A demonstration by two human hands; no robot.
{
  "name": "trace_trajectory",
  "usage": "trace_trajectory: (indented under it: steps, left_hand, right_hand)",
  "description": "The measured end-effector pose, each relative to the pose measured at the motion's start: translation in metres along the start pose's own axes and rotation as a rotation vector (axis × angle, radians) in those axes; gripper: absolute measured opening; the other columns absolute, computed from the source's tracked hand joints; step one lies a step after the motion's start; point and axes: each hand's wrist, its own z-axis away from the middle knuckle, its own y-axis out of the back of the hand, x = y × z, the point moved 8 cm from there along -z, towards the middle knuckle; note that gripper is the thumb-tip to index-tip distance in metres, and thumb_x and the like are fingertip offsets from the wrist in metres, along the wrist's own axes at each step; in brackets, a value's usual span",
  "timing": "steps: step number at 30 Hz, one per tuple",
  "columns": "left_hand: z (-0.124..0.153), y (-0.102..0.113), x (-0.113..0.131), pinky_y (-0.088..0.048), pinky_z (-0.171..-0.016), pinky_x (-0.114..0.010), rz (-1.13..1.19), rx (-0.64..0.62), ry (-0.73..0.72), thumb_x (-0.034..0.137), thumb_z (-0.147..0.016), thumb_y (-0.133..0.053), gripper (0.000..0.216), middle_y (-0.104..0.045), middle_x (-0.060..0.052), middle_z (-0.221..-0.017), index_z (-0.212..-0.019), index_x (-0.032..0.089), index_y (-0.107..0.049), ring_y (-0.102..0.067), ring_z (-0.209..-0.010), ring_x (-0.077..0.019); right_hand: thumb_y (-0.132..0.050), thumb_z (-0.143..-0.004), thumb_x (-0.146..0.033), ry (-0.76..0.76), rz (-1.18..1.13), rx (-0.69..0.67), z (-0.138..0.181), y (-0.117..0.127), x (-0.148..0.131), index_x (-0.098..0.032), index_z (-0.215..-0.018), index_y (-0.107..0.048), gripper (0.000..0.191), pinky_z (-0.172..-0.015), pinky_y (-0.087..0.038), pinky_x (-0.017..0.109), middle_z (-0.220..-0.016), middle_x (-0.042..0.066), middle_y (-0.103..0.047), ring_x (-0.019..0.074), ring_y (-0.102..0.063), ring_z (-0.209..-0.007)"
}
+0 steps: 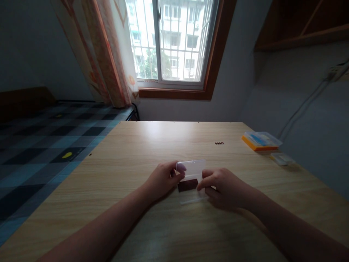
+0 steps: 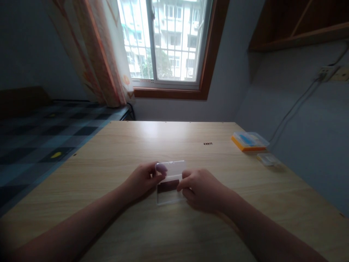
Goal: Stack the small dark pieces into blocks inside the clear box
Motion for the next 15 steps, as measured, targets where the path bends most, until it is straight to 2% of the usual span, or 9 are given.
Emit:
trace_trajectory:
  steps: [15]
  left_hand:
    - [-0.0004, -0.0007, 0.0003, -0.039, -0.055, -0.020, -0.003, 0.008, -0.015, 0.017, -0.079, -0.061, 0.010, -0.062, 0.003, -0.064, -0.083, 0.017, -0.069, -0.052, -0.057, -0.0111]
  right_hand:
    - [-0.052, -0.077, -0.009, 0.014, -0.017, -0.015, -0.0003, -0.0044, -0.0018, -0.028, -0.091, -0.078, 0.035, -0.068, -0.038, 0.021, -0.085, -0.002, -0.067, 0.0092, -0.058, -0.069]
